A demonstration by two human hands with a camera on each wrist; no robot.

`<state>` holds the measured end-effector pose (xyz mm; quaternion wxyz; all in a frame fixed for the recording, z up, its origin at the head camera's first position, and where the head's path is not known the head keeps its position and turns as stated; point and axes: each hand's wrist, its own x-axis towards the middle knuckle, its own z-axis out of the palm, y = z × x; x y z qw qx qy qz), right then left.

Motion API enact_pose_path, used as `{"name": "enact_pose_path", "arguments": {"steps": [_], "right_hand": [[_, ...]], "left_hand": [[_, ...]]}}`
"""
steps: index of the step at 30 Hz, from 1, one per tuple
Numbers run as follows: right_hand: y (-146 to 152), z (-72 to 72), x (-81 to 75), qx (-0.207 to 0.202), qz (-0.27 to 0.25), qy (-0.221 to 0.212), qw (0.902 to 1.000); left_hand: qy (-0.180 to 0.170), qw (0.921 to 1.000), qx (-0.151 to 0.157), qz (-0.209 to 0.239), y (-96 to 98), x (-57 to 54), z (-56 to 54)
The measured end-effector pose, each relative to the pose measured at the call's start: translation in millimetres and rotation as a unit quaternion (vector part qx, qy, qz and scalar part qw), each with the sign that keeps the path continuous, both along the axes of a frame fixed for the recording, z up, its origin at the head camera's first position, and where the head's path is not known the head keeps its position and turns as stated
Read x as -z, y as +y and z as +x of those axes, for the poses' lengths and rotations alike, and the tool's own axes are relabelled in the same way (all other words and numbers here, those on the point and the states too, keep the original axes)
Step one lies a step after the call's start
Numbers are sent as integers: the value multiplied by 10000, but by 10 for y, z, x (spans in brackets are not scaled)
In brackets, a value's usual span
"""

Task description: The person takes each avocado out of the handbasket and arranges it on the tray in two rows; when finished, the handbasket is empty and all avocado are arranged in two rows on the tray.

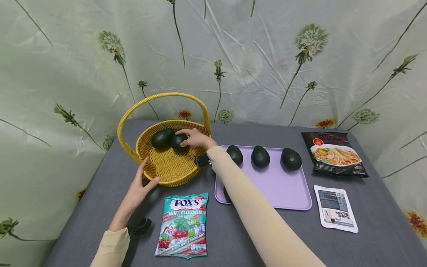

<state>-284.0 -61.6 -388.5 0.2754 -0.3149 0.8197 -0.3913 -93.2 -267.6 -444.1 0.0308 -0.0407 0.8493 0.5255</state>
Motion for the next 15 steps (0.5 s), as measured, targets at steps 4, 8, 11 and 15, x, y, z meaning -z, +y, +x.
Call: {"name": "enact_pose_path", "arguments": {"steps": [4,8,11,15], "right_hand": [[-45,45,-3,-163,-102,-311,9993],[-99,100,3,-251,-261,-747,9965],[-138,130,24,-286,-213,-1006,9943],[-165,150,46,-228,-216,-1132,9931]], "left_hand": [[-27,10000,-14,4,-6,4,-5],[-29,10000,-24,10,-10,4,-3],[-12,10000,-6,31,-5,2,0],[10,10000,-3,21,2,1,1]]}}
